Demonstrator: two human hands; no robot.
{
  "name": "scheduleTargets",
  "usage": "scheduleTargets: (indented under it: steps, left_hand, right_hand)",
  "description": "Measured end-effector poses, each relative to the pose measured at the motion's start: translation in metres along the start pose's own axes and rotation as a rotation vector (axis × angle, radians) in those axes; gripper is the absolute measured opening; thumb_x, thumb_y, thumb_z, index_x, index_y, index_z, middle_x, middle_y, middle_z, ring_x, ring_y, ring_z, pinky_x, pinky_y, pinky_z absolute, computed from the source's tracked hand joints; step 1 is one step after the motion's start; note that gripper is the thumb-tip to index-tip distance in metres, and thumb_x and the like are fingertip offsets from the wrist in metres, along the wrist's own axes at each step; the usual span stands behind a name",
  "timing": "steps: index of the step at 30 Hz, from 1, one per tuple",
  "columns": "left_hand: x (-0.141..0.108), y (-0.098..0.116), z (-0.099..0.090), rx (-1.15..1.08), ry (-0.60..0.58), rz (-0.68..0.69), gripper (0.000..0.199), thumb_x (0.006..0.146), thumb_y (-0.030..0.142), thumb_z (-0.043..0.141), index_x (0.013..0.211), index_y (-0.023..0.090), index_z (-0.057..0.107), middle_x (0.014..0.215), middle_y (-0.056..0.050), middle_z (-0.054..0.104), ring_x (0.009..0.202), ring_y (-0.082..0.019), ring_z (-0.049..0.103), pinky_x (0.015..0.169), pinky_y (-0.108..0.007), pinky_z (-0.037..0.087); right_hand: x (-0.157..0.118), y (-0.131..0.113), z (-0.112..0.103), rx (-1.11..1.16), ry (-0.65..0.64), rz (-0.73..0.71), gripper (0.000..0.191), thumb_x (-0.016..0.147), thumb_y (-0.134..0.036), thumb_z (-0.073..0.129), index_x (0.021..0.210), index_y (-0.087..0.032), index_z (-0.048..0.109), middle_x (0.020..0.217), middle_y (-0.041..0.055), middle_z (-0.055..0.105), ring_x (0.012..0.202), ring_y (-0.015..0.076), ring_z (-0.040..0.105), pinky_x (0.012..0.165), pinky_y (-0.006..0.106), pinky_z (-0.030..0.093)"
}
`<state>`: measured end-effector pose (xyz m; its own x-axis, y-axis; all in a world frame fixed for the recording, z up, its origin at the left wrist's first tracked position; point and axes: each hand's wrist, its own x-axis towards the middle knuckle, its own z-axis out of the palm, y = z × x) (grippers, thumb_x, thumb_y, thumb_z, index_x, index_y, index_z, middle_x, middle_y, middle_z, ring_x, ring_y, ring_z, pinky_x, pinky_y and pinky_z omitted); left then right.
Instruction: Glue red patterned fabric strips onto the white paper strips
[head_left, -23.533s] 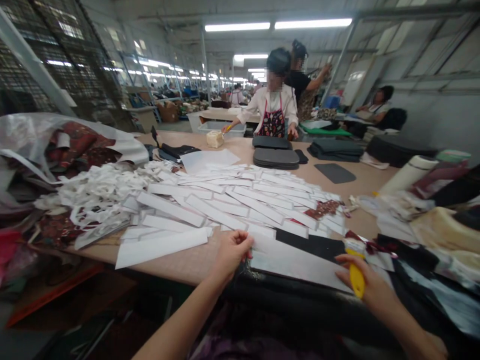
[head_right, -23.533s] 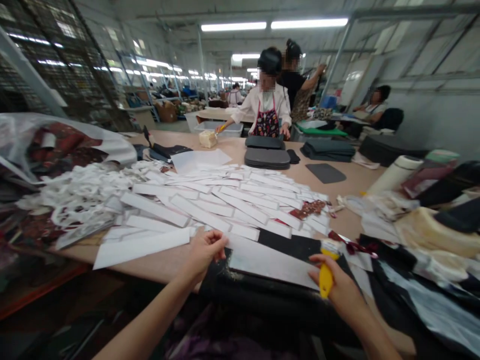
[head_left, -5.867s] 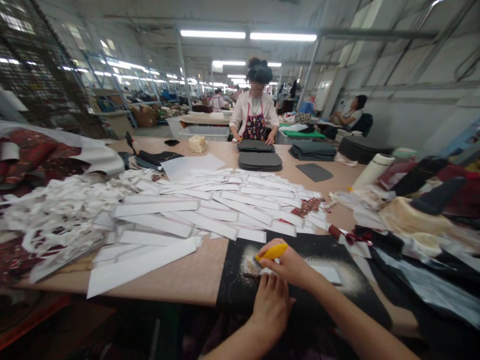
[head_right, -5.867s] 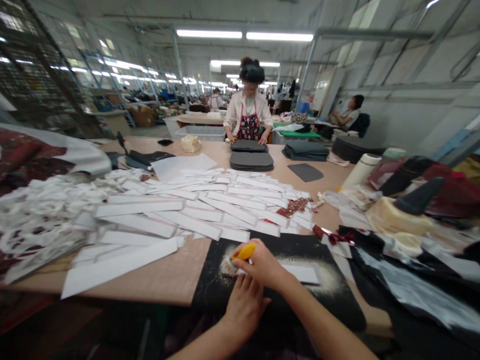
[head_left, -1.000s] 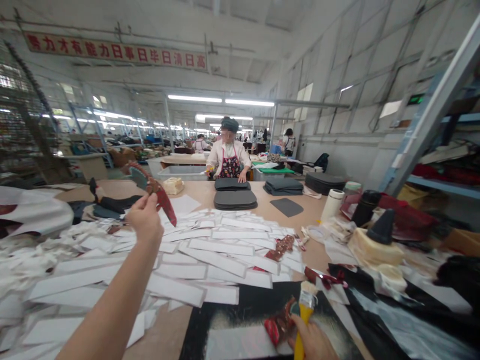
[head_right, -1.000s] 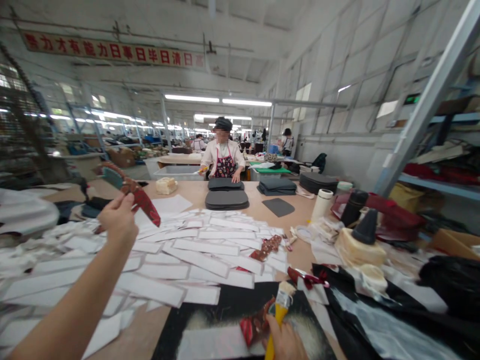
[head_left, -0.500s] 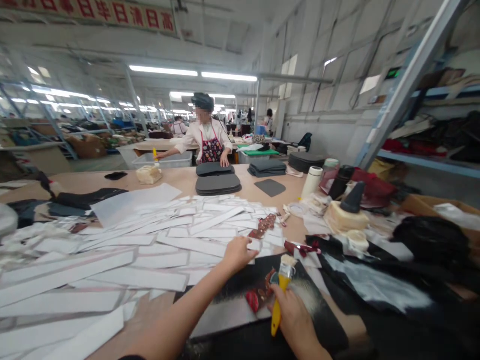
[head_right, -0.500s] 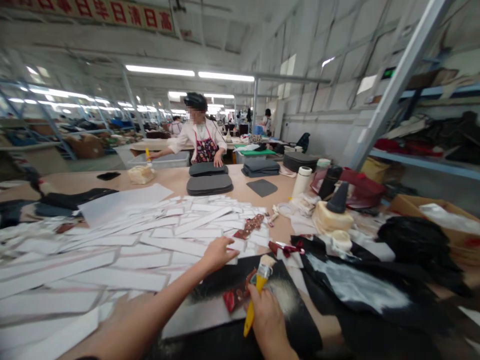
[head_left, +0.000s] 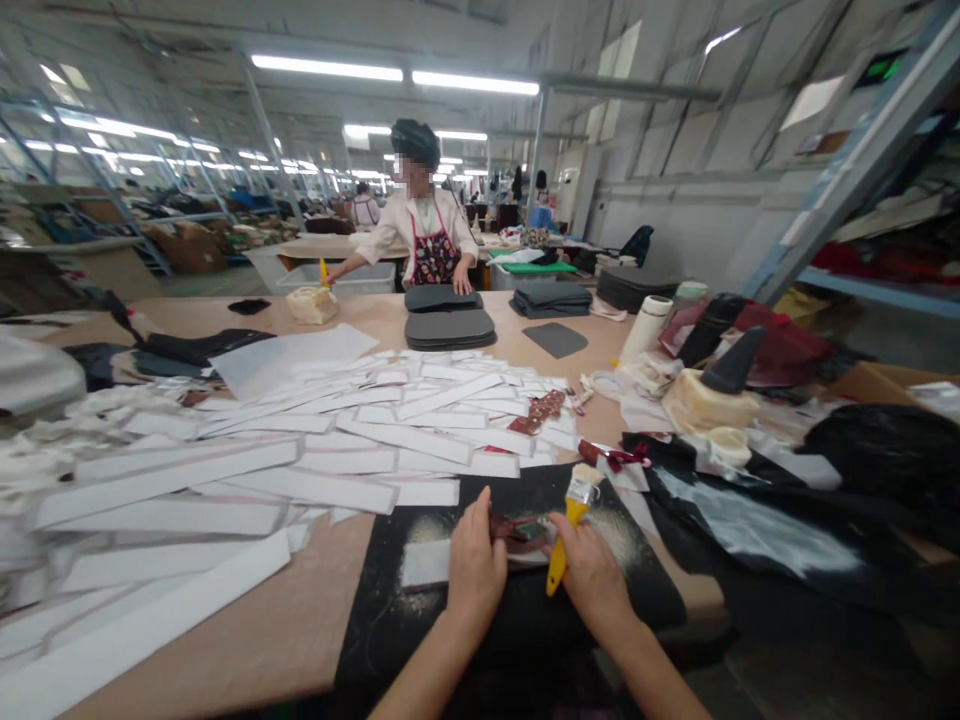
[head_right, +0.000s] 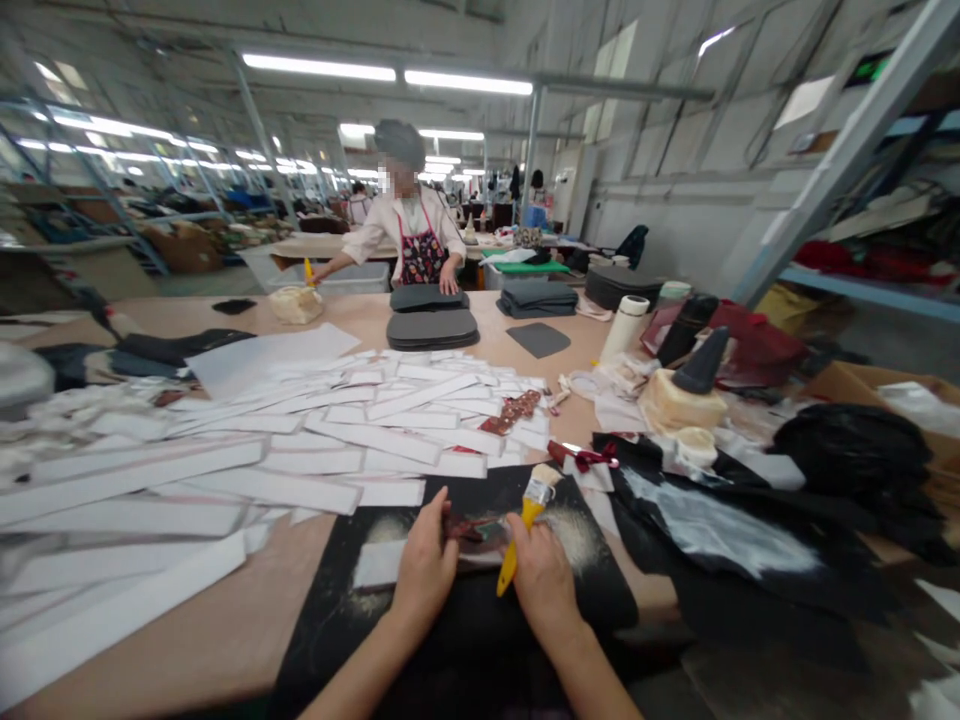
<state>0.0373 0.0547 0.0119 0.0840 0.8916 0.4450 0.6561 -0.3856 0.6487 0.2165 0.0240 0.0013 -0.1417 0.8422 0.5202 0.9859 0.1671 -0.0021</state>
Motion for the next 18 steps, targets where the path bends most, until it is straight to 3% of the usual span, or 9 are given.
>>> scheduleTargets:
  steps: [3, 8, 10, 14, 18]
  left_hand:
    - [-0.012, -0.024, -0.026, -0.156, 0.116, -0.147, 0.053, 0.079, 0.01, 0.04, 0.131, 0.017, 0.035, 0.106, -0.012, 0.06, 0.097, -0.02, 0.059, 0.084, -0.036, 0.048]
    - [-0.036, -0.059, -0.066, -0.14, 0.185, -0.284, 0.048, 0.083, 0.017, 0.041, 0.13, 0.018, 0.035, 0.107, -0.011, 0.06, 0.096, -0.019, 0.06, 0.081, -0.035, 0.051]
    - [-0.043, -0.07, -0.075, -0.096, 0.214, -0.21, 0.046, 0.084, 0.016, 0.04, 0.13, 0.018, 0.037, 0.111, -0.012, 0.058, 0.098, -0.018, 0.06, 0.078, -0.033, 0.052]
    - [-0.051, -0.074, -0.088, 0.165, 0.321, 0.038, 0.041, 0.085, 0.015, 0.041, 0.126, 0.02, 0.043, 0.118, -0.012, 0.056, 0.11, -0.021, 0.053, 0.09, -0.04, 0.048]
    - [-0.058, -0.06, -0.091, 0.306, 0.214, 0.332, 0.031, 0.084, 0.013, 0.047, 0.113, 0.02, 0.055, 0.107, -0.008, 0.063, 0.103, -0.021, 0.056, 0.089, -0.04, 0.048]
  right_hand:
    - [0.0, -0.001, 0.001, -0.021, -0.001, -0.004, 0.027, 0.088, -0.029, 0.044, 0.111, -0.018, 0.055, 0.074, 0.0054, 0.057, 0.072, 0.0185, 0.054, 0.068, 0.029, 0.042]
    - [0.001, -0.001, -0.002, -0.024, -0.059, -0.008, 0.027, 0.087, -0.028, 0.046, 0.109, -0.018, 0.056, 0.073, 0.0052, 0.056, 0.071, 0.0201, 0.054, 0.066, 0.03, 0.043]
    - [0.002, 0.004, -0.001, 0.008, -0.092, 0.001, 0.027, 0.086, -0.027, 0.046, 0.109, -0.018, 0.057, 0.073, 0.0051, 0.057, 0.071, 0.0201, 0.055, 0.066, 0.03, 0.043]
    - [0.008, 0.015, -0.001, 0.114, -0.186, 0.045, 0.028, 0.085, -0.02, 0.04, 0.106, -0.02, 0.059, 0.076, 0.0045, 0.061, 0.069, 0.0168, 0.059, 0.061, 0.026, 0.045]
    - [0.02, 0.008, -0.025, 0.136, -0.131, 0.042, 0.036, 0.083, -0.012, 0.036, 0.108, -0.021, 0.06, 0.079, 0.0059, 0.064, 0.07, 0.0165, 0.06, 0.062, 0.026, 0.046]
